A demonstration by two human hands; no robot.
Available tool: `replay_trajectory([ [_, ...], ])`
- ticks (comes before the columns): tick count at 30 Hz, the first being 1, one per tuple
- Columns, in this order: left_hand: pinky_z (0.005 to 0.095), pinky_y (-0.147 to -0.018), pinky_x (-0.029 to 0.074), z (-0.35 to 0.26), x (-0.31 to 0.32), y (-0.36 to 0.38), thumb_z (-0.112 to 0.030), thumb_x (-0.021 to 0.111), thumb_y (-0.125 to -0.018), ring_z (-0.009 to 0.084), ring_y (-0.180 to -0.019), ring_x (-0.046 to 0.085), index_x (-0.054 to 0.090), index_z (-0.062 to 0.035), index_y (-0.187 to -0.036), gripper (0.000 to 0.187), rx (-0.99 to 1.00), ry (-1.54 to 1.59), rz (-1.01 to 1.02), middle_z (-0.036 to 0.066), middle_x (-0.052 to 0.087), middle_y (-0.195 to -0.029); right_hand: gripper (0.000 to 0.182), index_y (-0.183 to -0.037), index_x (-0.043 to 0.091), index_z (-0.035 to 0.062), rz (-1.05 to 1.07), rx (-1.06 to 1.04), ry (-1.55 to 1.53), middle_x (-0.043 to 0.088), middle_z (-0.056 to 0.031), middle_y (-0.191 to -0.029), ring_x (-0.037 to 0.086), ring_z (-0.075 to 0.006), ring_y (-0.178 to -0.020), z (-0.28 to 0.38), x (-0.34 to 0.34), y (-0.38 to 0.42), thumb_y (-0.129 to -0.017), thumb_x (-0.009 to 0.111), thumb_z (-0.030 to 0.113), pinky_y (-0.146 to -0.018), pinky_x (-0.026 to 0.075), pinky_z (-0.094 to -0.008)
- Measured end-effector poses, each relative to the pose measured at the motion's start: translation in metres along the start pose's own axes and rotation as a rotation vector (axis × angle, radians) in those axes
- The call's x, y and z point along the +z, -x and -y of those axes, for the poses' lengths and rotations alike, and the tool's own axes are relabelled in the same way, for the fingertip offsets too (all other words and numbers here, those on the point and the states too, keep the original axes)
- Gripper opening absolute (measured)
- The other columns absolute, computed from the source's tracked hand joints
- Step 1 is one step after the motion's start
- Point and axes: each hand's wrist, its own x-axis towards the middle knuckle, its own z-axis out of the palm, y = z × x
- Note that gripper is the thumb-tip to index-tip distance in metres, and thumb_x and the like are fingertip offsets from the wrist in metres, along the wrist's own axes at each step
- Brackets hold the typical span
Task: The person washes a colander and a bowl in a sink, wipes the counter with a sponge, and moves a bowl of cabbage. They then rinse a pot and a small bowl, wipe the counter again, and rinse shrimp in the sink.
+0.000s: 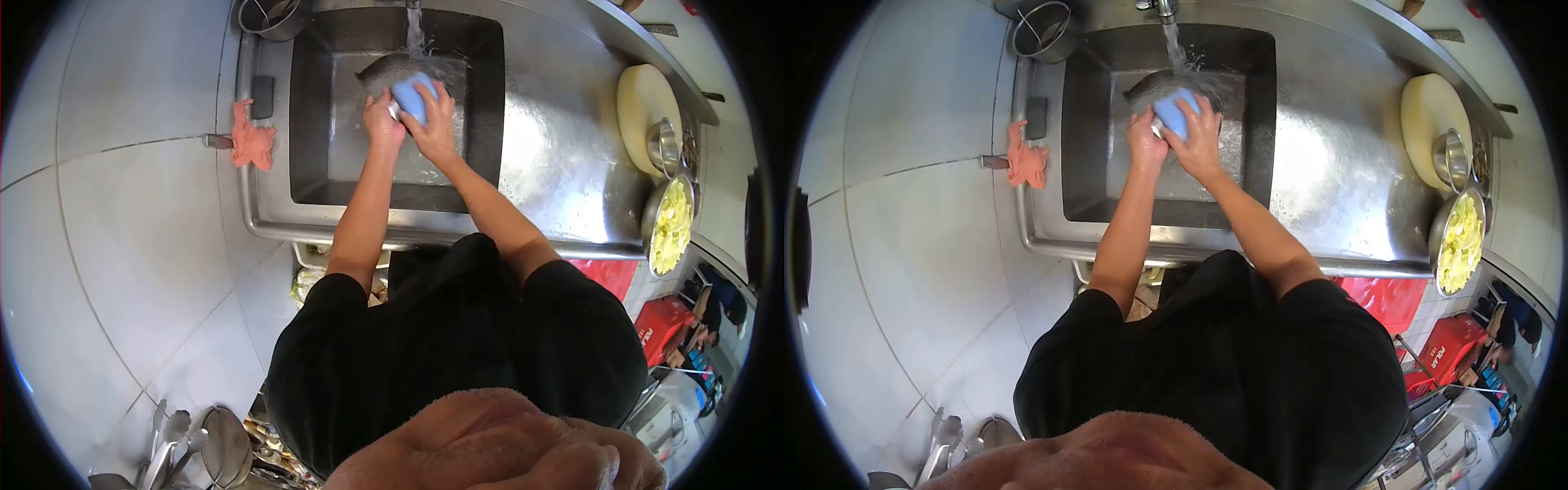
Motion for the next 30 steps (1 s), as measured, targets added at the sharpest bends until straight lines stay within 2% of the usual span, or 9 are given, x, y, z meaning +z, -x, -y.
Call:
replay_trajectory([
  [5, 0.0409, -0.089, 0.05, -0.005, -0.022, 0.017, -0.006, 0.057, -0.094, 0.0265, -0.098, 0.062, 0.053, 0.0022, -0.119, 0.026, 0.009, -0.283, 0.435, 0.012, 0.063, -0.109, 0.058, -0.134, 0.047, 0.0025, -0.028, 1.0, -0.834, 0.05, -0.0151, -0.13, 0.048, -0.0243, -0.117, -0.092, 0.002, -0.027, -0.091, 0.06, 0.039, -0.099, 0.037, -0.0403],
  [8, 0.0332, -0.08, 0.049, 0.022, -0.037, 0.009, -0.013, 0.062, -0.09, 0.0236, -0.089, 0.064, 0.063, 0.0005, -0.103, 0.018, 0.352, -1.121, 0.637, 0.013, 0.069, -0.099, 0.066, -0.135, 0.045, 0.0011, 0.095, 1.064, -0.802, 0.053, -0.0152, -0.126, 0.049, -0.0271, -0.116, -0.086, -0.013, -0.051, -0.086, 0.065, 0.04, -0.093, 0.042, -0.0461],
  [11, 0.049, -0.08, 0.048, 0.036, -0.025, 0.022, -0.027, 0.062, -0.087, 0.0429, -0.094, 0.062, 0.06, -0.0018, -0.095, 0.026, 0.506, -1.782, 0.72, 0.026, 0.065, -0.094, 0.072, -0.134, 0.043, -0.0003, 0.191, 1.072, -0.671, 0.055, -0.0171, -0.122, 0.054, -0.029, -0.109, -0.049, -0.032, -0.068, -0.079, 0.073, 0.034, -0.082, 0.048, -0.0462],
  [17, 0.0496, -0.084, 0.048, 0.016, -0.02, 0.051, -0.035, 0.065, -0.085, 0.0395, -0.103, 0.061, 0.064, -0.009, -0.117, 0.041, 0.448, -1.843, 0.958, 0.023, 0.066, -0.104, 0.06, -0.124, 0.047, 0.0013, 0.121, 1.05, -0.56, 0.058, -0.014, -0.098, 0.063, -0.0289, -0.08, -0.068, -0.038, -0.051, -0.067, 0.063, -0.002, -0.055, 0.055, -0.0449],
  [19, 0.0551, -0.087, 0.048, -0.01, -0.03, 0.053, -0.035, 0.068, -0.083, 0.0401, -0.11, 0.058, 0.059, -0.0066, -0.125, 0.051, 1.149, -1.789, 0.694, 0.023, 0.062, -0.116, 0.056, -0.121, 0.05, 0.0043, 0.149, 1.075, -0.608, 0.058, -0.0117, -0.096, 0.063, -0.029, -0.081, -0.079, -0.049, -0.045, -0.067, 0.06, -0.002, -0.06, 0.056, -0.0505],
  [21, 0.06, -0.087, 0.049, -0.033, -0.046, 0.042, -0.029, 0.07, -0.082, 0.0392, -0.116, 0.055, 0.053, -0.0025, -0.13, 0.058, 1.371, -1.722, 0.115, 0.022, 0.056, -0.128, 0.057, -0.123, 0.05, 0.0058, 0.183, 1.11, -0.723, 0.059, -0.0112, -0.099, 0.064, -0.029, -0.084, -0.081, -0.061, -0.041, -0.067, 0.059, -0.001, -0.066, 0.057, -0.0532],
  [24, 0.0583, -0.08, 0.052, -0.033, -0.093, -0.007, -0.013, 0.068, -0.077, 0.0373, -0.111, 0.057, 0.039, -0.0025, -0.136, 0.067, -0.343, -0.564, 0.279, 0.017, 0.054, -0.125, 0.055, -0.128, 0.051, 0.0089, 0.29, 1.084, -0.709, 0.06, -0.0118, -0.109, 0.063, -0.0268, -0.093, -0.087, -0.058, -0.034, -0.076, 0.068, 0.01, -0.071, 0.056, -0.0497],
  [28, 0.0419, -0.061, 0.055, -0.027, -0.116, 0.0, 0.003, 0.058, -0.069, 0.0289, -0.097, 0.061, 0.036, -0.0086, -0.139, 0.074, -0.217, -0.529, 0.23, 0.013, 0.055, -0.116, 0.051, -0.122, 0.058, 0.003, 0.045, 1.074, -0.461, 0.065, -0.0124, -0.107, 0.064, -0.0242, -0.093, -0.068, -0.072, -0.065, -0.084, 0.073, 0.034, -0.075, 0.053, -0.0358],
  [30, 0.036, -0.056, 0.053, -0.03, -0.11, 0.013, 0.007, 0.054, -0.068, 0.0258, -0.088, 0.061, 0.033, -0.0125, -0.141, 0.078, -0.033, -0.615, 0.207, 0.012, 0.055, -0.112, 0.063, -0.12, 0.058, -0.0026, -0.097, 0.594, -0.259, 0.066, -0.0175, -0.104, 0.064, -0.0281, -0.093, -0.066, -0.069, -0.073, -0.08, 0.075, 0.043, -0.08, 0.05, -0.0348],
])
